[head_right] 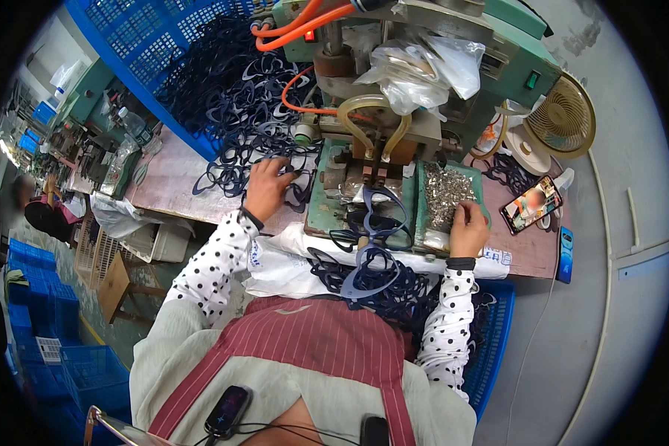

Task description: The person repeatedly picks up dark blue shoe parts from a blue basket and places them into a press machine. They then add small metal components from a tray onto the parts before pressing them together. The finished items are placed on the table.

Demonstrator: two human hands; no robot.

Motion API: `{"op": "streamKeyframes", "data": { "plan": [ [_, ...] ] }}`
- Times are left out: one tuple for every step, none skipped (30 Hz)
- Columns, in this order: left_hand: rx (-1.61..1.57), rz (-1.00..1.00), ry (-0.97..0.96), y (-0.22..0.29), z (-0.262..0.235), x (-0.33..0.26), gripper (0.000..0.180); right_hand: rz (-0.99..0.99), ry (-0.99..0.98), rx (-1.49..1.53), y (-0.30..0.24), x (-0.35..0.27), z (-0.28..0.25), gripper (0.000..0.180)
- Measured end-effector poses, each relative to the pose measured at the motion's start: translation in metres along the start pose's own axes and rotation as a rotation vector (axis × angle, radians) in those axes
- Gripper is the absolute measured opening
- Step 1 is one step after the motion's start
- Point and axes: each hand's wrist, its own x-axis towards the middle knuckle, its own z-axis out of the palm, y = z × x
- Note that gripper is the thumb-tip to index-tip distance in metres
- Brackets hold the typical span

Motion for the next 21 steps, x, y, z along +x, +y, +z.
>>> {"op": "streamKeyframes", "data": {
  "plan": [
    [0.087, -0.015, -0.061, -0.012, 0.008, -0.004, 0.024, -0.016, -0.003, -0.019, 0.0, 0.0, 0.0, 0.011],
    [0.077, 0.008, -0.113, -0.021, 0.017, -0.007, 0.025, -0.031, -0.006, -0.038, 0.0, -0.001, 0.0, 0.012],
    [0.065, 0.032, -0.164, -0.03, 0.026, -0.009, 0.025, -0.015, -0.008, -0.039, 0.002, -0.001, 0.0, 0.013],
    [0.056, 0.055, -0.214, -0.037, 0.03, -0.007, 0.025, 0.0, -0.01, -0.037, 0.006, -0.002, 0.002, 0.014],
    [0.026, 0.065, -0.213, -0.045, 0.033, -0.006, 0.026, 0.015, -0.012, -0.035, 0.007, -0.002, 0.002, 0.015],
    [-0.006, 0.072, -0.212, -0.051, 0.033, -0.004, 0.026, 0.017, -0.011, -0.043, 0.007, -0.001, 0.002, 0.015],
    [-0.037, 0.079, -0.211, -0.057, 0.033, -0.001, 0.027, 0.019, -0.01, -0.05, 0.005, -0.001, 0.002, 0.014],
    [0.001, -0.014, -0.161, -0.065, 0.032, 0.002, 0.026, 0.02, -0.009, -0.056, 0.004, 0.0, 0.002, 0.014],
    [-0.14, -0.088, 0.038, -0.067, 0.027, 0.011, 0.028, 0.031, -0.004, -0.034, 0.004, 0.0, 0.002, 0.014],
    [-0.227, -0.164, 0.139, -0.073, 0.02, 0.02, 0.025, 0.04, -0.004, -0.012, 0.005, -0.001, 0.001, 0.013],
    [-0.314, -0.241, 0.24, -0.076, 0.013, 0.027, 0.021, 0.049, -0.004, 0.011, 0.005, -0.001, 0.001, 0.013],
    [-0.283, -0.293, 0.351, -0.069, 0.0, 0.033, 0.017, 0.073, -0.023, 0.069, 0.0, 0.001, 0.001, 0.013],
    [-0.253, -0.345, 0.459, -0.057, -0.014, 0.039, 0.014, 0.099, -0.043, 0.126, -0.009, 0.003, 0.001, 0.013],
    [-0.236, -0.367, 0.47, -0.04, -0.03, 0.045, 0.011, 0.127, -0.06, 0.181, -0.015, 0.005, 0.001, 0.013],
    [-0.263, -0.351, 0.512, -0.022, -0.04, 0.05, 0.011, 0.126, -0.06, 0.239, -0.016, 0.007, 0.004, 0.013],
    [-0.267, -0.278, 0.545, -0.001, -0.048, 0.054, 0.014, 0.138, -0.078, 0.282, -0.029, 0.009, 0.003, 0.014],
    [-0.268, -0.203, 0.579, 0.021, -0.057, 0.056, 0.016, 0.149, -0.097, 0.329, -0.047, 0.012, 0.001, 0.014],
    [-0.253, -0.093, 0.504, 0.038, -0.062, 0.055, 0.021, 0.124, -0.107, 0.367, -0.06, 0.013, 0.001, 0.015],
    [-0.233, 0.013, 0.429, 0.054, -0.066, 0.052, 0.026, 0.102, -0.136, 0.393, -0.073, 0.015, 0.001, 0.016],
    [-0.252, 0.131, 0.431, 0.071, -0.067, 0.051, 0.03, 0.124, -0.172, 0.476, -0.087, 0.015, 0.0, 0.016],
    [-0.271, 0.248, 0.435, 0.086, -0.067, 0.051, 0.035, 0.143, -0.207, 0.558, -0.103, 0.015, -0.002, 0.016]
  ]
}}
